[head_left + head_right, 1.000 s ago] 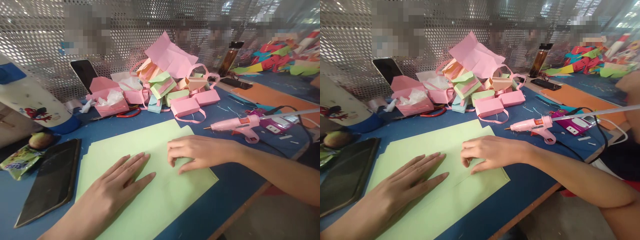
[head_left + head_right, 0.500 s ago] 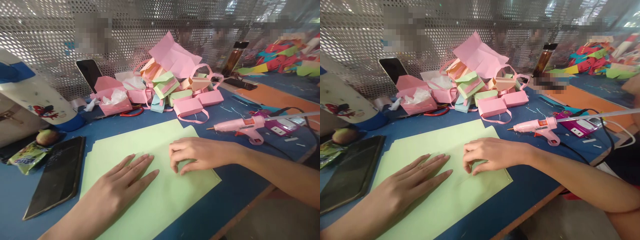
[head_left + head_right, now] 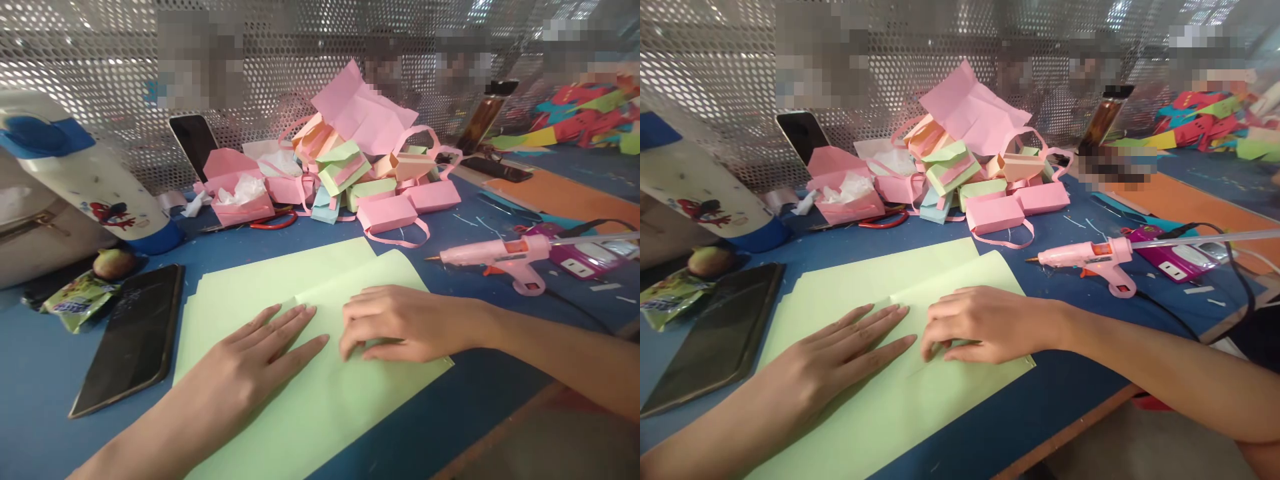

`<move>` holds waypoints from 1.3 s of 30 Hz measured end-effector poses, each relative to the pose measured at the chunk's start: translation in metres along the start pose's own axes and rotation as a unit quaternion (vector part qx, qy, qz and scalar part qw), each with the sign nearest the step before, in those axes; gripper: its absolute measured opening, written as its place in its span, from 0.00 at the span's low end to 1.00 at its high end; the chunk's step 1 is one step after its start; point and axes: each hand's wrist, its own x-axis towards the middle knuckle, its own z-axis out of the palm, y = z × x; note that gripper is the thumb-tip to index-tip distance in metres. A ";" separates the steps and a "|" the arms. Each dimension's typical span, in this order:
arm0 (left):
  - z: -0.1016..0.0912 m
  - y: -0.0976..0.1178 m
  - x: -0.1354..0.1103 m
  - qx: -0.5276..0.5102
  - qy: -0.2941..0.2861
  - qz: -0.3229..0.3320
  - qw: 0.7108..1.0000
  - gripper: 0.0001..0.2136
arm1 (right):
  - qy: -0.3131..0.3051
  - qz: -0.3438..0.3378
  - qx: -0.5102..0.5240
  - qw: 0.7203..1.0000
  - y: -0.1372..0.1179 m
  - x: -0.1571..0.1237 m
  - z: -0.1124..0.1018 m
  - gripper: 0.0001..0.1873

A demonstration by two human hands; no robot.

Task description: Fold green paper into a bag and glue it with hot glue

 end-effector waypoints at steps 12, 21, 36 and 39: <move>-0.004 0.006 0.003 0.026 0.014 0.025 0.999 0.21 | 0.008 -0.025 -0.049 0.998 0.000 -0.001 0.005 0.16; -0.002 0.044 -0.007 0.061 0.038 0.058 0.996 0.21 | 0.020 0.015 0.020 0.999 0.002 0.002 0.003 0.16; -0.010 0.039 0.000 0.103 0.099 0.104 0.984 0.14 | 0.037 0.151 -0.210 0.965 -0.011 0.035 0.017 0.21; -0.010 0.039 -0.001 0.112 0.099 0.105 0.983 0.14 | 0.027 0.169 -0.221 0.960 -0.013 0.043 0.014 0.21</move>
